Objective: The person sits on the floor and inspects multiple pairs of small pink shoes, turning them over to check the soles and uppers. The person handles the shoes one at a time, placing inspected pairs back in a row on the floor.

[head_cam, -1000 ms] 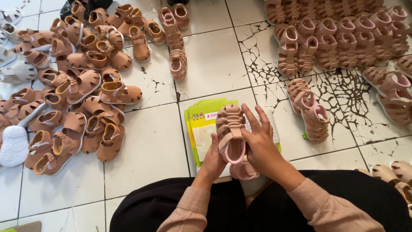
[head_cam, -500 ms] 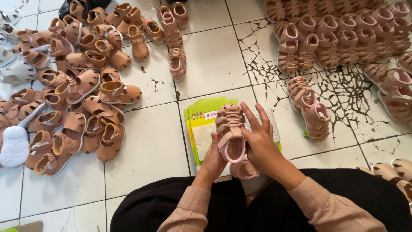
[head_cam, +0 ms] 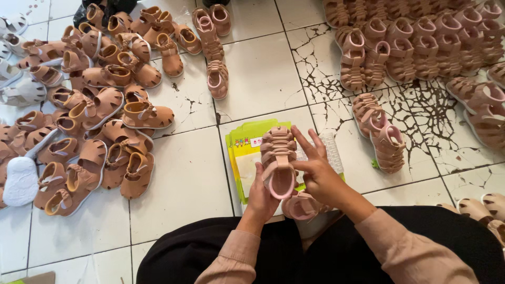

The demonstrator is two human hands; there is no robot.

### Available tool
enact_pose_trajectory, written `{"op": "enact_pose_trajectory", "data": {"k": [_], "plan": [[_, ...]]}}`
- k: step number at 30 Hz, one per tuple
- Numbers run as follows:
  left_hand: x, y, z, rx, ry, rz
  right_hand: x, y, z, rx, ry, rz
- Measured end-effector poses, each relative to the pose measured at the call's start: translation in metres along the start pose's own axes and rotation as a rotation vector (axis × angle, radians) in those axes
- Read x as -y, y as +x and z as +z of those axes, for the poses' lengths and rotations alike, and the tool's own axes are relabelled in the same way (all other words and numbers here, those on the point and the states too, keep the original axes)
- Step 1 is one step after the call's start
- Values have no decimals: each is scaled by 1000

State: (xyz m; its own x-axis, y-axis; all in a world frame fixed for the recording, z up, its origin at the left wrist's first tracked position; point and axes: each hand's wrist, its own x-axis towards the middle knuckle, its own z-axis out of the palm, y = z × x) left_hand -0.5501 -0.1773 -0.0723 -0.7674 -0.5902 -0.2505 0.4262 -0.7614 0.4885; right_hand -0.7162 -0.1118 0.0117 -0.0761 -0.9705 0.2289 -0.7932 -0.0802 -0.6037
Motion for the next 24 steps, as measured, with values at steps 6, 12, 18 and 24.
{"op": "enact_pose_trajectory", "data": {"k": [6, 12, 18, 24], "plan": [[-8, -1, -13, -7, -51, 34, -11, 0, 32, -74, -45, -63], [-4, -4, -7, -108, 11, 26, -19, 0, 23, 301, 821, 369], [-1, -2, 22, -120, 756, 103, -46, -3, -25, 266, 1054, 576], [-6, -34, 51, 201, 1527, 241, -141, 18, -75, -124, 181, 846]]}}
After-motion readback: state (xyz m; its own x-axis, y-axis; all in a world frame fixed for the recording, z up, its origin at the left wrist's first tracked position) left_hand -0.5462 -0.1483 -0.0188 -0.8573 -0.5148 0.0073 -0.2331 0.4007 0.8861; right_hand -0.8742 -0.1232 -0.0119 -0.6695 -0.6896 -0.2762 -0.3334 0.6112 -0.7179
